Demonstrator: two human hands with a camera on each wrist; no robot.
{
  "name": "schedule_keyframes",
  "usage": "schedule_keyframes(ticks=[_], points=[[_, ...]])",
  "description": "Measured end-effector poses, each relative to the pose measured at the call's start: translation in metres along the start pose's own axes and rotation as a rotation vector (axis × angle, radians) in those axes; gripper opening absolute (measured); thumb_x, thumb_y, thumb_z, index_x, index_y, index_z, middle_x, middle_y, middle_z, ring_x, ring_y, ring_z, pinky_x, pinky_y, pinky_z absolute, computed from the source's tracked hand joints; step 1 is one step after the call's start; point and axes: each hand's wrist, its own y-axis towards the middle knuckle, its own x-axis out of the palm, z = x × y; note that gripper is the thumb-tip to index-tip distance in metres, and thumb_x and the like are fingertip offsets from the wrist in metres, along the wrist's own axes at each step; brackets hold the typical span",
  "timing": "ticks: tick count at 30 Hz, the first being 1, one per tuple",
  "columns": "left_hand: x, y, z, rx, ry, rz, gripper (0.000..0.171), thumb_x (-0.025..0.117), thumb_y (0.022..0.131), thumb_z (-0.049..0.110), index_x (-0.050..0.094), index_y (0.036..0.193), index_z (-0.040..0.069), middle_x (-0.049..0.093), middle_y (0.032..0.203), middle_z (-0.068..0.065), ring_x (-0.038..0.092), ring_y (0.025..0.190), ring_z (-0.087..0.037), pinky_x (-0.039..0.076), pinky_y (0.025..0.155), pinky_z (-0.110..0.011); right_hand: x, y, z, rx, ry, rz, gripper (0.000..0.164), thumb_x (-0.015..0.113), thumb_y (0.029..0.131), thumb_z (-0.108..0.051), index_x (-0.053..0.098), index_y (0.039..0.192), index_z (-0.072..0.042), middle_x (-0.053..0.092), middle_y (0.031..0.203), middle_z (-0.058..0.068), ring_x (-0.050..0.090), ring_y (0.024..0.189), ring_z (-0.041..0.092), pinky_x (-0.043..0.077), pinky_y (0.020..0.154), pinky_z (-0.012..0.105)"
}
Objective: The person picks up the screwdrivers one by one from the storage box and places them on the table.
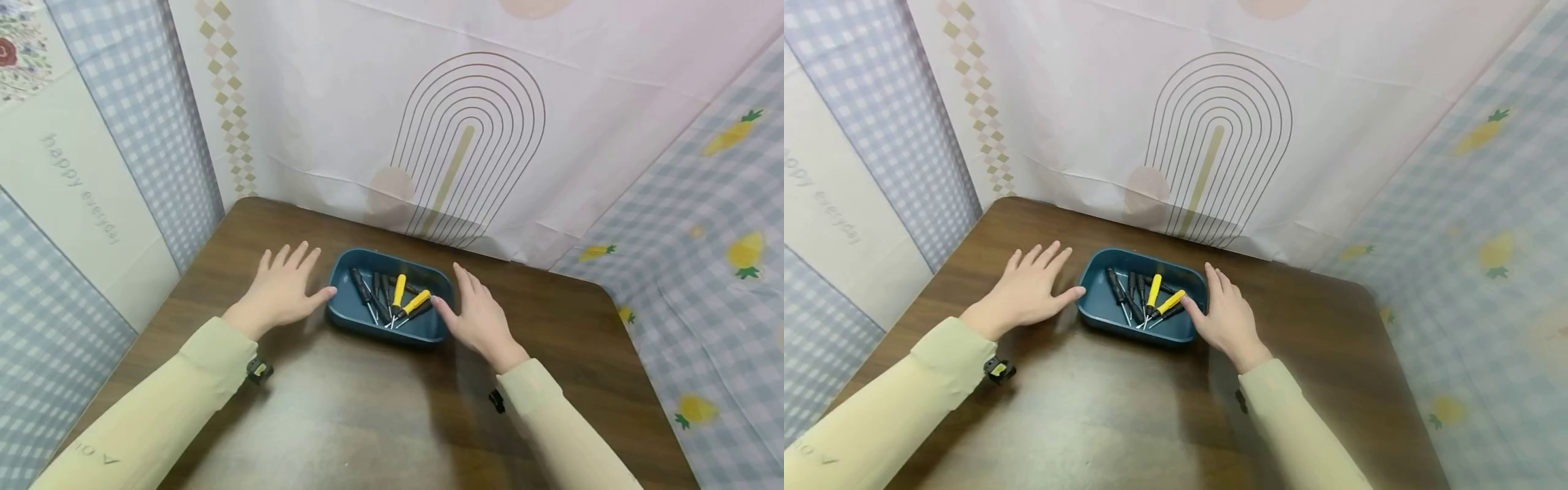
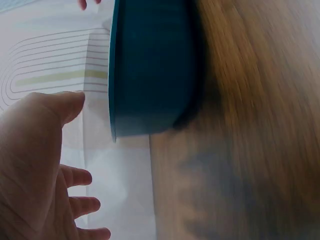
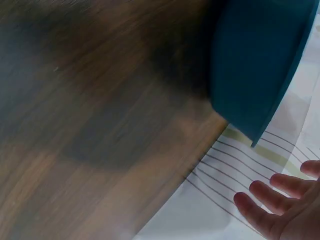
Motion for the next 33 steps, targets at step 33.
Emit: schedule_keyframes(ticks=[33], points=[[0.031, 0.016, 0.018, 0.133, 0.066, 0.014, 0.073, 0.051, 0.087, 0.036, 0.034, 0.142, -0.009, 0.039, 0.142, -0.025, 0.030, 0.136, -0.038, 0.010, 0.114, -0.046, 0.036, 0.048, -0.062, 0.215, 0.405, -0.180, 0.066, 0.065, 0.088, -0.046, 0.045, 0.135, -0.006, 0.061, 0.104, 0.009, 0.062, 0.079, 0.019, 0.053, 0.068, 0.033]])
